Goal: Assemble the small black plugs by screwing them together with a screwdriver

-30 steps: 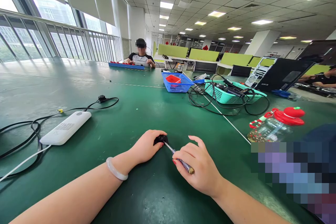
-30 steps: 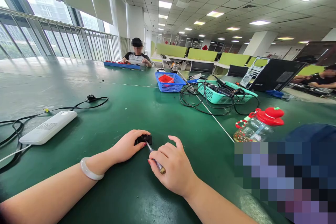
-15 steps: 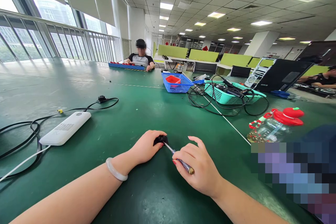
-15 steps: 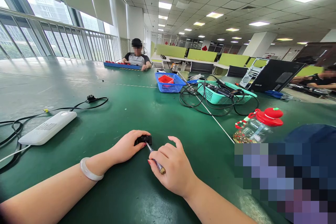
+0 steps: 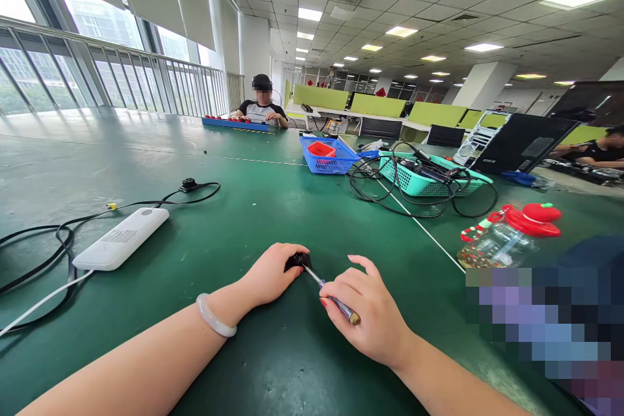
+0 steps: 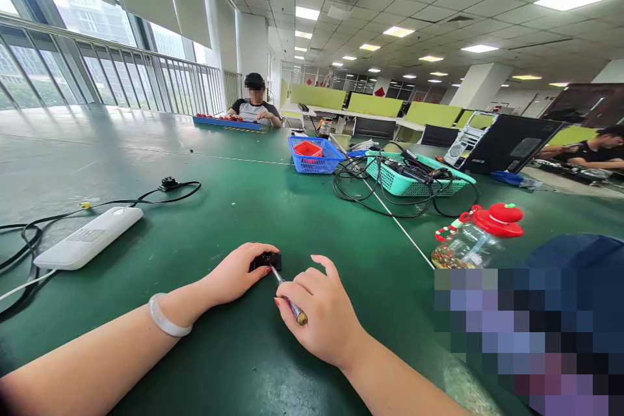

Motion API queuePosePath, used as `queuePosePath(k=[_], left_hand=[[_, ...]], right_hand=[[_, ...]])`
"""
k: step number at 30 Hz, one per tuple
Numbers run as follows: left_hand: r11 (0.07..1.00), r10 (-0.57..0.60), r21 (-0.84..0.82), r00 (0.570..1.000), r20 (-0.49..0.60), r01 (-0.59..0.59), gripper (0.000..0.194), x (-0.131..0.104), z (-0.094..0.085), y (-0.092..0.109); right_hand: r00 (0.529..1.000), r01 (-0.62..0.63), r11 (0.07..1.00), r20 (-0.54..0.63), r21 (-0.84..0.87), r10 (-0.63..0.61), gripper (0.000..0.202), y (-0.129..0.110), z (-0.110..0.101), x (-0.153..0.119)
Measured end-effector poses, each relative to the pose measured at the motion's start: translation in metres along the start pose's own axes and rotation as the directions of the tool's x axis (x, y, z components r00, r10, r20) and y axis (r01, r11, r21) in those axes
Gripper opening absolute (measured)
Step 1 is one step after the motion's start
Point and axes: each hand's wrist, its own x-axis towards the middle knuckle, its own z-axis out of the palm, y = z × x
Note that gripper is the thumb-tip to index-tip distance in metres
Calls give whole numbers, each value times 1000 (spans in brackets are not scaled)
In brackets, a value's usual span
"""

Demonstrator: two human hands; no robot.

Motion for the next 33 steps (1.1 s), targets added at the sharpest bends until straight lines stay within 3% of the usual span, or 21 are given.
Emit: queuePosePath(k=[33], left_hand=[[1000, 15, -10, 1000, -6, -15, 35, -1, 0, -2]], right_hand=[[1000, 10, 1000, -2, -26, -10, 10, -1, 1, 1]])
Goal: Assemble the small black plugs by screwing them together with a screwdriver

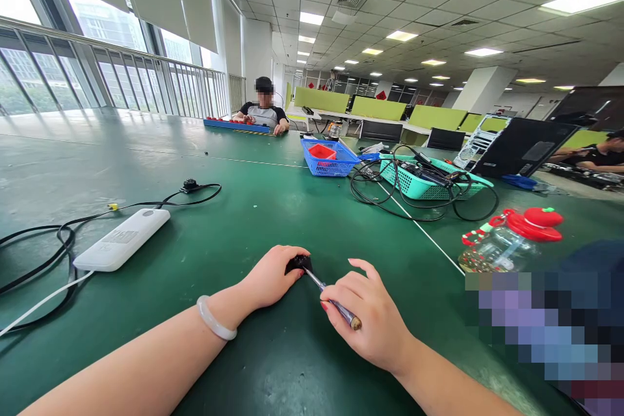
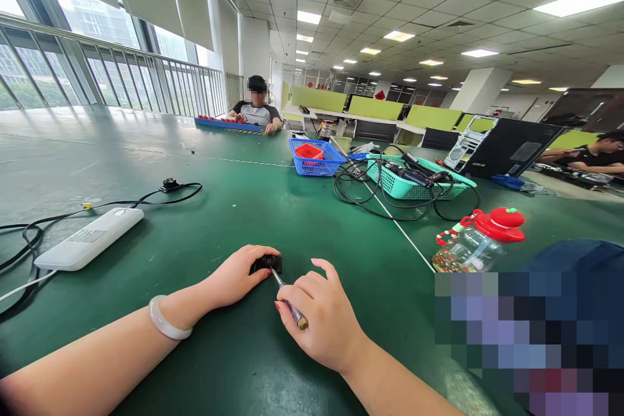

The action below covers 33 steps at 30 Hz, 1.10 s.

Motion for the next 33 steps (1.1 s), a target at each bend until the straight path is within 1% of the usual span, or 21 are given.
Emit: queuePosePath(k=[5, 12, 21, 33], left_hand=[[1000, 15, 0, 1000, -2, -15, 35, 0, 1, -2], [1000, 0, -1, 1000, 6, 0, 35, 0, -1, 0], [1000, -1, -8, 1000, -2, 1, 35, 0, 0, -1], [1000, 6, 0, 1000, -9, -6, 35, 0, 0, -1]], right_hand=[[1000, 4, 1000, 6, -13, -4, 11, 0, 0, 0], [1000, -1, 1000, 8, 1, 1, 10, 0, 0, 0], [1000, 7, 1000, 11, -23, -7, 11, -1, 0, 1], [1000, 1, 1000, 5, 0, -1, 11, 0, 1, 0]])
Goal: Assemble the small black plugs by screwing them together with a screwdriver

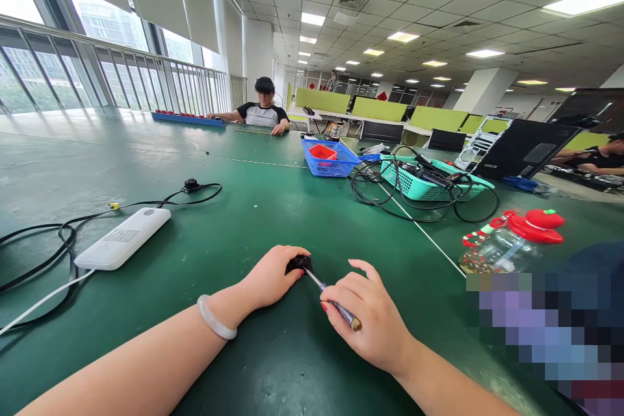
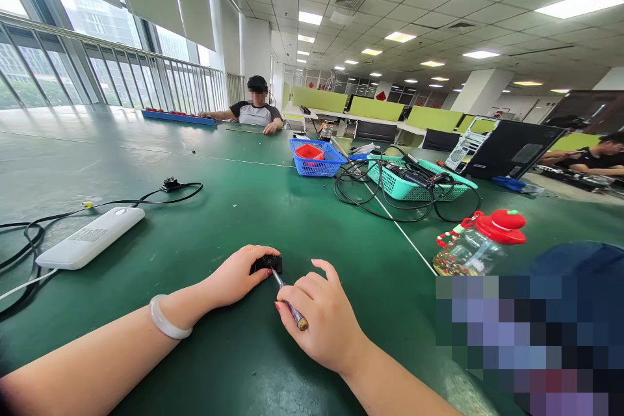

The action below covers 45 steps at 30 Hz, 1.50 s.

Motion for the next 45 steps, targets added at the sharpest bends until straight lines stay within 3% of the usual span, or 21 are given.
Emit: queuePosePath(k=[45], left_hand=[[1000, -20, -13, 1000, 11, 21, 36, -1, 1, -2]], right_hand=[[1000, 3, 1000, 4, 18, -4, 9, 0, 1, -1]])
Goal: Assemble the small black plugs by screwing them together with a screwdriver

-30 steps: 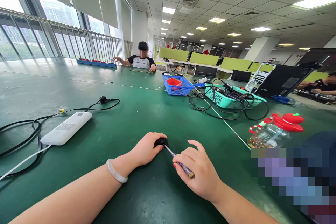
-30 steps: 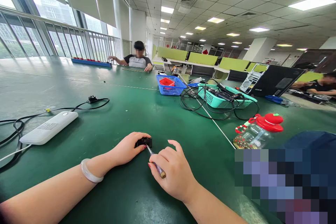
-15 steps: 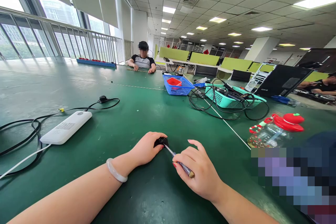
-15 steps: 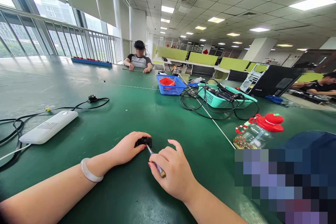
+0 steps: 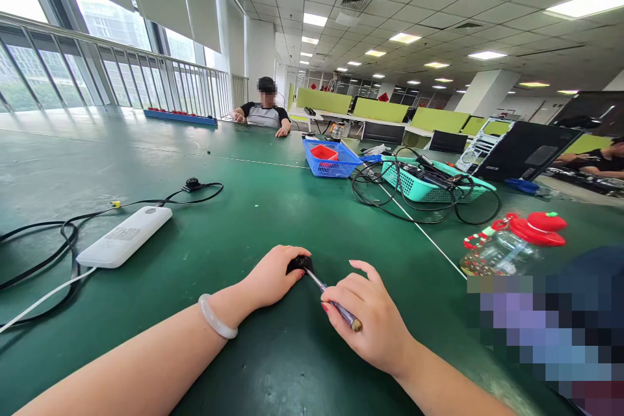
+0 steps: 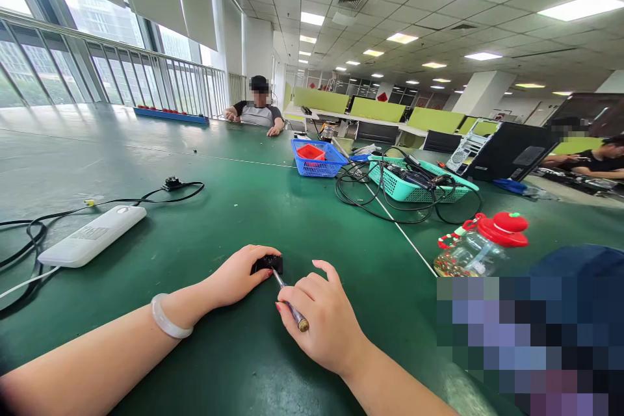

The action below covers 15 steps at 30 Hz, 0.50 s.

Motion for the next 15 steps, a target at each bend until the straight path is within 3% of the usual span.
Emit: queuePosePath(k=[15], left_hand=[[1000, 26, 2, 1000, -7, -26, 36, 1, 0, -1]], right_hand=[[1000, 1, 1000, 6, -14, -1, 10, 0, -1, 1]])
